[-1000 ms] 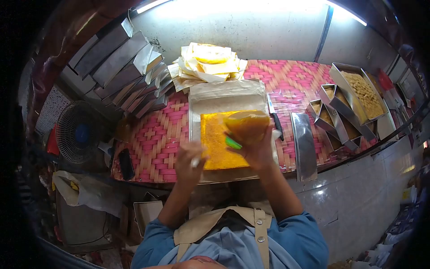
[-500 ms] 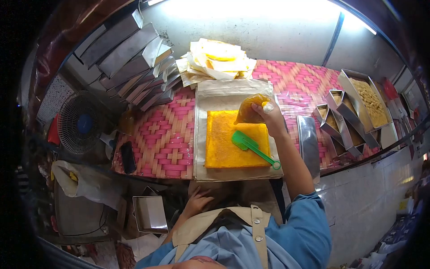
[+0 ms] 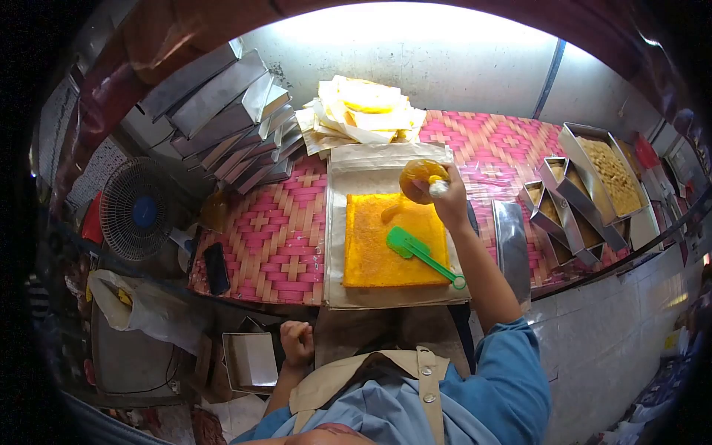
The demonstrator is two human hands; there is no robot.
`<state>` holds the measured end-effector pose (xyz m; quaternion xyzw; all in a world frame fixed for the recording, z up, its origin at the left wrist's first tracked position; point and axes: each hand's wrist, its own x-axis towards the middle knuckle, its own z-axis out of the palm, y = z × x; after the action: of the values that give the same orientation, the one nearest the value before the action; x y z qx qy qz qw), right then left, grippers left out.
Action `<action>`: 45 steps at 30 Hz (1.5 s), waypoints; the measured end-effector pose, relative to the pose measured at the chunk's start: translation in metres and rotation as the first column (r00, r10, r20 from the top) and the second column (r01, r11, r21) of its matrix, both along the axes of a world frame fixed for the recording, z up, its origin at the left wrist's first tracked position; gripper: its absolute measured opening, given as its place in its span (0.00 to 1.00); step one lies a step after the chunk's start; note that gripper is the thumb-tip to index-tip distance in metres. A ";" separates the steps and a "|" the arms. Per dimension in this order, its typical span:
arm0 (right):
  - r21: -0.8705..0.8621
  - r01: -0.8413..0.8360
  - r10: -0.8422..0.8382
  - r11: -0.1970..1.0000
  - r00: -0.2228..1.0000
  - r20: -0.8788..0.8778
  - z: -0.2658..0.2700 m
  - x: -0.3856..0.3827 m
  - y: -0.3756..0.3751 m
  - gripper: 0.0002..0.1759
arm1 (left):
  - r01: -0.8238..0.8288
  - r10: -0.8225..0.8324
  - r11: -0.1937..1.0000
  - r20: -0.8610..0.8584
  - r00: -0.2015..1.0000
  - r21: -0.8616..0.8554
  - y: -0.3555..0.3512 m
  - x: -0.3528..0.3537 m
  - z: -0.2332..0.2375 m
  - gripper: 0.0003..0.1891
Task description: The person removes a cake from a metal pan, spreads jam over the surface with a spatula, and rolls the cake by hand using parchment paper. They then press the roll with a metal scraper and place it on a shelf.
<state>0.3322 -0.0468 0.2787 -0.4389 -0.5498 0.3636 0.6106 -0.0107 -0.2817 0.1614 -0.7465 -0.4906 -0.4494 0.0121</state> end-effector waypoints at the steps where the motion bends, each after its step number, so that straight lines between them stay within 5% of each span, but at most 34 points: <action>1: 0.071 -0.006 0.019 0.997 0.983 -0.183 -0.003 -0.004 -0.003 0.22 | 0.012 -0.020 0.997 0.120 0.993 0.071 0.005 0.003 0.005 0.17; 2: 0.040 -0.145 0.150 0.989 0.920 -0.363 -0.005 -0.009 -0.006 0.23 | 0.077 -0.097 0.991 0.195 0.976 0.109 0.016 0.009 0.008 0.21; 3: 0.041 -0.156 0.160 0.987 0.918 -0.363 0.004 -0.019 -0.017 0.23 | 0.013 -0.022 0.999 0.219 0.976 0.041 0.027 0.021 0.027 0.22; 4: -0.015 -0.272 0.210 0.962 0.775 -0.596 0.021 -0.033 -0.033 0.24 | -0.050 0.056 0.998 0.237 0.970 -0.029 0.039 0.036 0.050 0.23; 5: -0.042 -0.395 0.212 0.918 0.576 -0.790 0.029 -0.047 -0.045 0.26 | 0.102 -0.065 0.992 0.381 0.922 -0.079 0.057 0.048 0.065 0.26; 8: -0.092 -0.640 0.140 0.763 0.302 -0.943 0.022 -0.081 -0.068 0.33 | 0.516 -0.169 0.824 0.768 0.618 -0.234 0.107 0.076 0.084 0.36; 9: -0.073 -0.682 0.130 0.728 0.241 -0.962 0.020 -0.095 -0.080 0.33 | 0.514 -0.172 0.826 0.766 0.619 -0.230 0.119 0.084 0.084 0.36; 11: 0.189 -0.824 0.159 0.534 -0.122 -0.980 -0.010 -0.107 -0.094 0.33 | 0.648 -0.240 0.760 0.910 0.339 -0.041 0.137 0.094 0.082 0.38; 12: 0.187 -0.821 0.158 0.539 -0.120 -0.980 -0.005 -0.111 -0.104 0.33 | 0.607 -0.210 0.795 0.945 0.253 0.014 0.138 0.094 0.084 0.34; 13: -0.056 -0.846 0.180 0.530 0.177 -0.968 0.007 -0.113 -0.115 0.32 | 0.614 -0.209 0.789 0.946 0.249 0.013 0.137 0.092 0.087 0.34; 14: -0.300 -0.796 0.196 0.526 0.456 -0.868 0.016 -0.112 -0.124 0.32 | 0.585 -0.074 0.811 0.995 0.069 0.020 0.135 0.086 0.088 0.33; 15: -0.306 -0.788 0.182 0.534 0.460 -0.869 0.021 -0.101 -0.127 0.32 | 0.556 0.063 0.831 0.991 -0.119 0.014 0.133 0.080 0.091 0.32; 16: -0.392 -0.605 0.548 0.693 0.795 -0.259 0.025 -0.081 -0.127 0.30 | 0.449 0.036 0.892 0.987 -0.159 0.040 0.133 0.078 0.097 0.31; 17: -0.289 -0.440 0.526 0.850 0.675 0.518 0.025 -0.062 -0.128 0.28 | 0.336 0.031 0.942 0.996 -0.079 -0.002 0.140 0.066 0.087 0.33; 18: -0.238 -0.246 0.342 0.940 0.651 0.678 0.019 -0.046 -0.131 0.25 | 0.240 0.079 0.968 0.997 -0.001 -0.076 0.142 0.058 0.096 0.37; 19: -0.146 -0.055 0.151 0.988 0.570 0.807 0.013 -0.031 -0.133 0.23 | 0.180 0.076 0.979 0.993 0.095 -0.092 0.150 0.042 0.086 0.40; 21: -0.117 0.192 0.024 0.974 0.430 0.902 0.013 -0.003 -0.139 0.20 | 0.068 0.095 0.990 0.932 0.349 -0.127 0.166 0.014 0.065 0.41; 22: -0.120 0.192 0.028 0.974 0.426 0.904 0.011 0.007 -0.142 0.20 | 0.068 0.099 0.989 0.933 0.345 -0.130 0.169 -0.001 0.054 0.41; 23: -0.186 0.220 0.077 0.958 0.426 0.901 0.008 0.016 -0.145 0.19 | -0.057 0.273 0.944 0.668 0.692 -0.326 0.170 -0.015 0.044 0.42; 24: -0.247 0.248 0.122 0.937 0.430 0.895 0.006 0.022 -0.147 0.18 | -0.247 0.381 0.865 0.254 0.889 -0.436 0.168 -0.019 0.044 0.43; 25: -0.247 0.250 0.121 0.936 0.431 0.894 0.003 0.026 -0.148 0.18 | -0.245 0.379 0.866 0.254 0.890 -0.436 0.162 -0.018 0.043 0.43; 27: -0.296 0.126 0.187 0.947 0.532 0.826 -0.003 0.030 -0.148 0.15 | -0.577 0.541 0.700 -0.214 0.813 -0.420 0.146 -0.013 0.040 0.46; 29: -0.280 0.077 0.192 0.957 0.557 0.808 0.003 0.033 -0.146 0.14 | -0.455 0.496 0.712 -0.076 0.865 -0.534 0.141 -0.022 0.031 0.47; 32: -0.257 0.037 0.175 0.966 0.638 0.750 0.024 0.031 -0.136 0.11 | -0.559 0.559 0.751 -0.113 0.822 -0.353 0.128 -0.015 0.028 0.47; 34: -0.166 0.089 0.056 0.982 0.703 0.709 0.029 0.029 -0.128 0.11 | -0.381 0.418 0.907 0.280 0.864 -0.177 0.119 -0.003 0.024 0.46; 35: -0.164 0.089 0.055 0.982 0.703 0.709 0.030 0.026 -0.121 0.11 | -0.381 0.418 0.907 0.281 0.864 -0.176 0.113 0.003 0.024 0.46; 37: -0.004 0.183 -0.113 0.983 0.626 0.772 0.024 0.019 -0.105 0.11 | 0.030 -0.003 0.983 0.146 0.989 -0.180 0.098 0.018 0.028 0.47; 40: -0.020 0.207 -0.104 0.978 0.569 0.816 -0.013 0.001 -0.089 0.11 | 0.156 -0.117 0.900 0.119 0.986 -0.408 0.086 0.049 0.036 0.53; 45: -0.140 0.132 0.022 0.981 0.645 0.764 -0.023 -0.046 -0.106 0.11 | 0.118 -0.087 0.901 0.094 0.992 -0.418 0.093 0.052 0.031 0.58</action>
<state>0.2862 -0.1524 0.2559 -0.6215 -0.7059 0.1758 0.2907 0.0414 -0.1892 0.1929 -0.7393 -0.5364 -0.3592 -0.1915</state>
